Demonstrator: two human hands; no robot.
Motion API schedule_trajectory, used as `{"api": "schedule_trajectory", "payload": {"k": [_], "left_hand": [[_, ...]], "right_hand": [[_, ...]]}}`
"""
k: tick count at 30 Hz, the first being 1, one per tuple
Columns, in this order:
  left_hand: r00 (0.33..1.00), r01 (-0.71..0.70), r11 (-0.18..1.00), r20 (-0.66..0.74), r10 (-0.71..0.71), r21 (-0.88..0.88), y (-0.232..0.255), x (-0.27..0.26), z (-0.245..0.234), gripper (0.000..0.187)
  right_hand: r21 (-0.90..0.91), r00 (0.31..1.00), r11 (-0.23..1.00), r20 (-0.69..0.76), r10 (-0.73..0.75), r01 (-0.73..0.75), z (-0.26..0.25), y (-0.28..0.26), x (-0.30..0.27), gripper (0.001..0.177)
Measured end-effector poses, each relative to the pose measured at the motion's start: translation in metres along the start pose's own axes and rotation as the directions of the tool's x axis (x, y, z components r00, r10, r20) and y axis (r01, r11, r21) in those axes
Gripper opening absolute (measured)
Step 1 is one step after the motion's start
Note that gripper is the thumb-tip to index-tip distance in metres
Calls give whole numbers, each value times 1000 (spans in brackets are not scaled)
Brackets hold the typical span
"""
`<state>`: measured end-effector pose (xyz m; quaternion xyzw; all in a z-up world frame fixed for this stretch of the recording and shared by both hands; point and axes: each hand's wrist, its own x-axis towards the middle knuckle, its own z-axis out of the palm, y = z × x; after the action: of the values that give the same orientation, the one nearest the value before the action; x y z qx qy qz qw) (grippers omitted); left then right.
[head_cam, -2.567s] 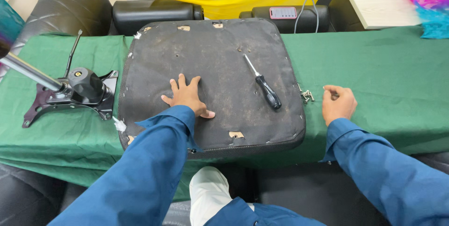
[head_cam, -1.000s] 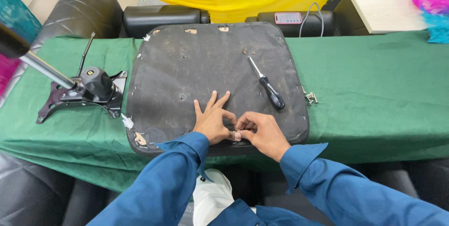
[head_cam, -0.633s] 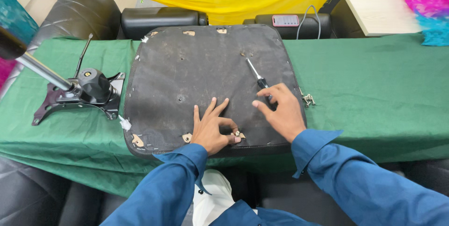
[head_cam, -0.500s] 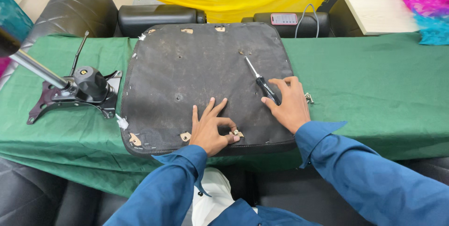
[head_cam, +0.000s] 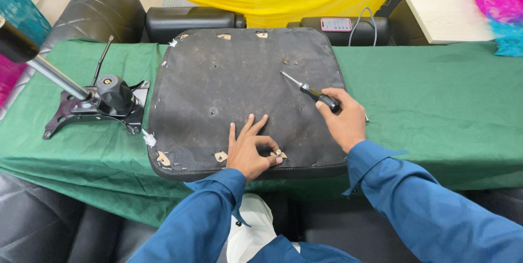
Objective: The person removes a gas lift cylinder from a chair seat base using a screwdriver, then places the base aside and begins fastening screws into the underside of the seat cushion. The person uses a screwdriver to tighten multiple screws into the seat cushion while it rests on a green-covered work surface.
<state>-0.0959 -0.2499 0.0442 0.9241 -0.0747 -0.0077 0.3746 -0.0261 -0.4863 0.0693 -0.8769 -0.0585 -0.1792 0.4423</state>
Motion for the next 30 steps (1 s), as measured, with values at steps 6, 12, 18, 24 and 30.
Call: {"api": "schedule_trajectory", "payload": {"k": [6, 12, 18, 24, 30], "left_hand": [[999, 1, 1000, -39, -1, -16, 0, -5, 6, 19], [997, 47, 998, -58, -49, -29, 6, -8, 6, 21], [996, 55, 998, -69, -58, -42, 5, -6, 8, 22], [993, 55, 996, -99, -62, -69, -2, -7, 17, 22], [985, 84, 994, -144, -94, -74, -3, -8, 26, 21]], "right_hand": [[419, 990, 907, -113, 83, -29, -28, -31, 10, 41], [471, 975, 881, -211, 70, 39, -60, -68, -19, 39], [328, 986, 936, -141, -88, 130, -65, -78, -41, 38], [227, 989, 963, -66, -132, 144, -63, -85, -55, 41], [155, 989, 978, 29, -142, 136, -63, -96, -58, 60]]}}
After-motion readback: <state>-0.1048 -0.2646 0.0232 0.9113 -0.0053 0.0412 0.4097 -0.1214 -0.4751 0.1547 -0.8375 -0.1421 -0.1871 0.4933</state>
